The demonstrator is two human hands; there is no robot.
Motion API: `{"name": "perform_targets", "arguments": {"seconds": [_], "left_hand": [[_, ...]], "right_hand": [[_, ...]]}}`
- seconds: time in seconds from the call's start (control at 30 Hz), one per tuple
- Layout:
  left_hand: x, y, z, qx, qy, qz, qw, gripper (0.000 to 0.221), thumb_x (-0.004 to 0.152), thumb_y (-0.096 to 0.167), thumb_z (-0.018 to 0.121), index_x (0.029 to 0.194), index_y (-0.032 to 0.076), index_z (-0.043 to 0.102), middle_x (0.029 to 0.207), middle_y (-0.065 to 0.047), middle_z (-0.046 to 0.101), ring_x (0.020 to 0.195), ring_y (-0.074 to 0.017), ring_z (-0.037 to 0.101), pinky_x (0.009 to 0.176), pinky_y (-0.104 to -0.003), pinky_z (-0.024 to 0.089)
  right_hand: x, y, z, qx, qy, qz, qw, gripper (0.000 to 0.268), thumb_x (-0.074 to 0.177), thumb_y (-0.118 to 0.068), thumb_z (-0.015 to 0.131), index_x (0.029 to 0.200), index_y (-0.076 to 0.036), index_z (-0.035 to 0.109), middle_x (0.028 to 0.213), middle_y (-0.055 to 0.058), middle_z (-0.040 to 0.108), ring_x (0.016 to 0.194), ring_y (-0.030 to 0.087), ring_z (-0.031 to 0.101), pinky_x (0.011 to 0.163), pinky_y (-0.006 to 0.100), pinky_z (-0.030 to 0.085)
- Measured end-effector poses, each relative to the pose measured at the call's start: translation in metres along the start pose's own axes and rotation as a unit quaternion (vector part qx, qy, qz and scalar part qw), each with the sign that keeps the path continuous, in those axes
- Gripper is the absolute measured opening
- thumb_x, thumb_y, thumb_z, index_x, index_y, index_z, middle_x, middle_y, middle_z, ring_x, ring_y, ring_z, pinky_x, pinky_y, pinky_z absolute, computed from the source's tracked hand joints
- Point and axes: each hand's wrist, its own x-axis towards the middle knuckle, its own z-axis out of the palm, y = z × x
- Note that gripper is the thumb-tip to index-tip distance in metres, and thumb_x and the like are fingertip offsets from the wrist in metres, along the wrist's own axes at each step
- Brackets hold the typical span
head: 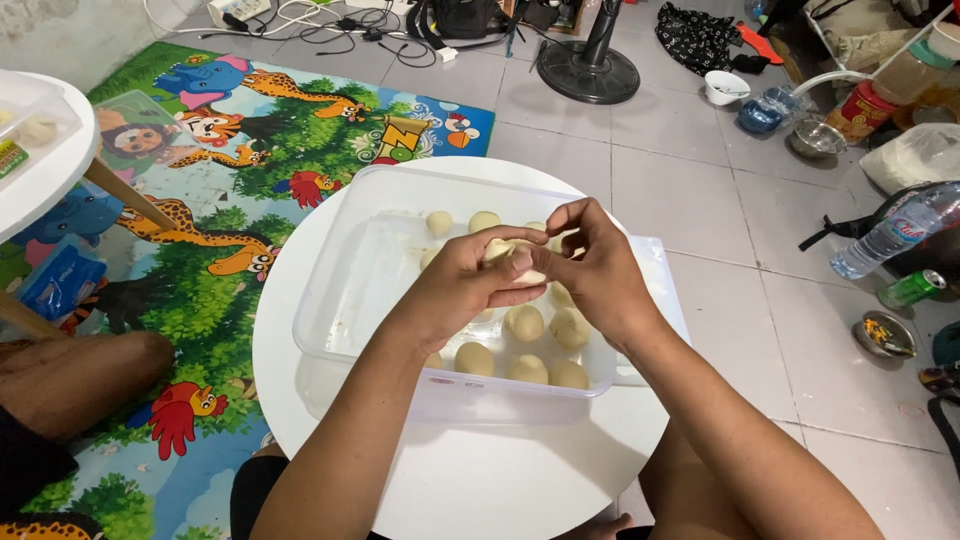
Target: Shaping small pieces of dough into balls by rolling them between palms and placing them in a container.
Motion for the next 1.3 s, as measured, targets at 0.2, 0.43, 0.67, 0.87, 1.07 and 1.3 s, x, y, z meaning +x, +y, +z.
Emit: {"name": "perform_targets", "arguments": {"seconds": [0.2,0.43,0.67,0.87,1.07,1.3], "left_hand": [[0.008,0.000,-0.005,-0.110,0.055,-0.013,0.992,0.037,0.099,0.022,0.060,0.126,-0.002,0.060,0.115,-0.025,0.071,0.105,-0.0374,0.072,0.094,-0.052,0.059],[0.006,0.003,-0.009,-0.185,0.016,-0.060,0.981,0.036,0.098,0.046,0.057,0.109,0.014,0.047,0.121,-0.026,0.066,0.117,-0.0445,0.066,0.107,-0.056,0.050],[0.015,-0.012,-0.011,-0.152,0.083,-0.013,0.985,0.036,0.100,0.031,0.061,0.118,0.002,0.052,0.120,-0.026,0.067,0.113,-0.0396,0.069,0.101,-0.053,0.053],[0.004,0.007,-0.003,-0.090,0.050,0.030,0.994,0.044,0.100,0.024,0.058,0.134,-0.005,0.053,0.123,-0.021,0.065,0.105,-0.0238,0.068,0.098,-0.042,0.057],[0.005,-0.001,-0.003,0.017,0.041,0.056,0.997,0.043,0.095,0.021,0.067,0.130,-0.004,0.060,0.112,-0.018,0.067,0.090,-0.0181,0.067,0.094,-0.044,0.060],[0.005,0.003,-0.004,-0.094,0.084,0.041,0.991,0.038,0.102,0.021,0.056,0.122,-0.009,0.063,0.106,-0.023,0.070,0.082,-0.0233,0.073,0.078,-0.045,0.066]], "right_hand": [[-0.012,-0.001,0.006,-0.095,0.019,-0.267,0.959,0.040,0.090,0.002,0.072,0.127,-0.005,0.058,0.119,0.014,0.054,0.093,0.030,0.061,0.083,0.041,0.048],[-0.006,0.003,0.004,-0.252,0.084,-0.422,0.867,0.019,0.095,-0.006,0.075,0.114,-0.006,0.076,0.096,0.006,0.068,0.084,0.025,0.063,0.081,0.034,0.052],[-0.007,0.009,0.009,-0.356,0.124,-0.464,0.802,0.017,0.091,-0.013,0.081,0.108,-0.009,0.079,0.096,0.006,0.067,0.084,0.022,0.066,0.074,0.032,0.057],[-0.008,-0.002,0.008,-0.214,0.047,-0.377,0.900,0.015,0.087,-0.007,0.082,0.101,-0.008,0.080,0.082,0.008,0.068,0.073,0.025,0.066,0.065,0.032,0.056],[-0.006,0.007,0.011,-0.109,0.054,-0.252,0.960,0.018,0.078,-0.011,0.090,0.090,-0.006,0.078,0.072,0.008,0.070,0.063,0.018,0.061,0.059,0.029,0.052],[-0.017,-0.009,0.016,-0.261,0.077,-0.473,0.838,0.036,0.082,-0.017,0.088,0.113,-0.005,0.074,0.092,0.007,0.069,0.083,0.028,0.067,0.072,0.037,0.057]]}}
